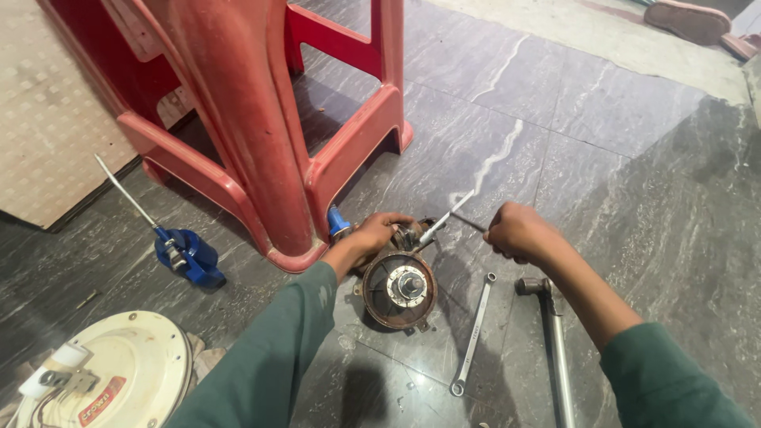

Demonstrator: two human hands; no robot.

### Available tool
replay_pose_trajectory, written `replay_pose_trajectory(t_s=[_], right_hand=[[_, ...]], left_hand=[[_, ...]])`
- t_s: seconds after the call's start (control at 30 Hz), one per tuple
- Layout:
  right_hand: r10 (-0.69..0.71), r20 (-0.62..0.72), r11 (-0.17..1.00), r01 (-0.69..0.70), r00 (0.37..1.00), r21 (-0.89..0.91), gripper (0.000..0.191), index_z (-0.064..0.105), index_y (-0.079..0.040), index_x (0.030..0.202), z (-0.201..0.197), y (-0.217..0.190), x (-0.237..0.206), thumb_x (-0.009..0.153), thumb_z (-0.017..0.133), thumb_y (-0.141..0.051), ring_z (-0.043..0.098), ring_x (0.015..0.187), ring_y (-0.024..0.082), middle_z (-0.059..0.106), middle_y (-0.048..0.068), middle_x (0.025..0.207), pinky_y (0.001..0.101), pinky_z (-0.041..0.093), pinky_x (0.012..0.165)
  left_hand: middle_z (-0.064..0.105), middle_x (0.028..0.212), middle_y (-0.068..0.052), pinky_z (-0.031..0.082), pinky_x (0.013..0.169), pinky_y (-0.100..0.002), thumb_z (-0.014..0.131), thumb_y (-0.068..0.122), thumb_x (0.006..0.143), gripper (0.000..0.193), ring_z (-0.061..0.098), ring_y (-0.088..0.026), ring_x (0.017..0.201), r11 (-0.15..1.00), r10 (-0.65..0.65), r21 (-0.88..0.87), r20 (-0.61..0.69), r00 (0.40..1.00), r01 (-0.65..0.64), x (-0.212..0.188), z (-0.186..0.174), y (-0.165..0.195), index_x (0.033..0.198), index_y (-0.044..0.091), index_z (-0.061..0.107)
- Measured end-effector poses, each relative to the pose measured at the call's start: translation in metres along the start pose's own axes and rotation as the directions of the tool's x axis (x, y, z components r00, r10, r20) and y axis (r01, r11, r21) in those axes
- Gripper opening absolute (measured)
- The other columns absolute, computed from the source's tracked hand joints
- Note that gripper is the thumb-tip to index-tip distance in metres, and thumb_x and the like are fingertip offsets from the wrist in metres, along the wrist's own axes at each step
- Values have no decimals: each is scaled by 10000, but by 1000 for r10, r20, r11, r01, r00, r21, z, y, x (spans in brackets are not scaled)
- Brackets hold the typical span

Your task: The person uses a hammer and wrenches to loosen and remove a bolt from a mechanical component on the floor. They then use a T-handle tool to further disassemble the part, separating a cylindrical section from the main body.

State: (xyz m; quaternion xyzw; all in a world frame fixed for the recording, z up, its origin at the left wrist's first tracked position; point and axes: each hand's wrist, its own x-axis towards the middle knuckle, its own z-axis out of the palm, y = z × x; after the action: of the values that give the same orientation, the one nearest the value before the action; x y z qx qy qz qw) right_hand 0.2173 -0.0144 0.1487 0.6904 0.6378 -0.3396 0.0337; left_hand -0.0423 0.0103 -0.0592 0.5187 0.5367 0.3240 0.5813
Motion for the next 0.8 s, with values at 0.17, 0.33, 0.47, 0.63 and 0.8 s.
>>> replay_pose_trajectory(t_s=[0.17,0.33,0.47,0.63,0.8], right_hand=[[-19,-23,998,21,1000,62,329,709,64,746,-3,-10,3,948,702,-197,542,491,188,627,107,613,357,414,444],[-12,-13,999,12,1000,-40,322,750,60,816,5,-16,-3,970,681,-213,574,509,178,657,109,643,342,444,457],[-39,-16,999,39,999,-28,274,777,24,954,6,-6,1,972,674,-229,575,535,176,691,104,700,359,450,474],[-198,-72,963,180,977,-201,301,789,-60,1119,17,17,22,953,670,-281,693,709,210,776,113,820,399,558,701],[-336,-190,939,314,922,-138,329,759,-45,1165,42,50,23,956,644,-273,722,784,249,780,146,943,423,570,798]], left_hand=[[706,1240,-103,544,924,-316,398,139,1062,380,667,-174,1065,955,-199,-191,150,969,225,-23,-9,35,1311,141,685],[686,1307,-107,494,966,-312,430,148,1064,361,635,-185,1145,977,-203,-46,82,976,207,-22,-9,40,1291,112,708],[697,1297,-126,503,984,-335,445,133,1052,354,644,-218,1164,979,-194,-51,74,978,198,-12,-6,29,1269,93,721],[695,1295,-120,498,985,-324,456,136,1044,354,637,-215,1168,982,-186,-25,57,981,188,-8,-8,21,1262,93,732],[680,1281,-95,467,1009,-336,456,155,1047,337,601,-207,1200,977,-214,-16,58,975,215,-8,-9,16,1259,107,713]])
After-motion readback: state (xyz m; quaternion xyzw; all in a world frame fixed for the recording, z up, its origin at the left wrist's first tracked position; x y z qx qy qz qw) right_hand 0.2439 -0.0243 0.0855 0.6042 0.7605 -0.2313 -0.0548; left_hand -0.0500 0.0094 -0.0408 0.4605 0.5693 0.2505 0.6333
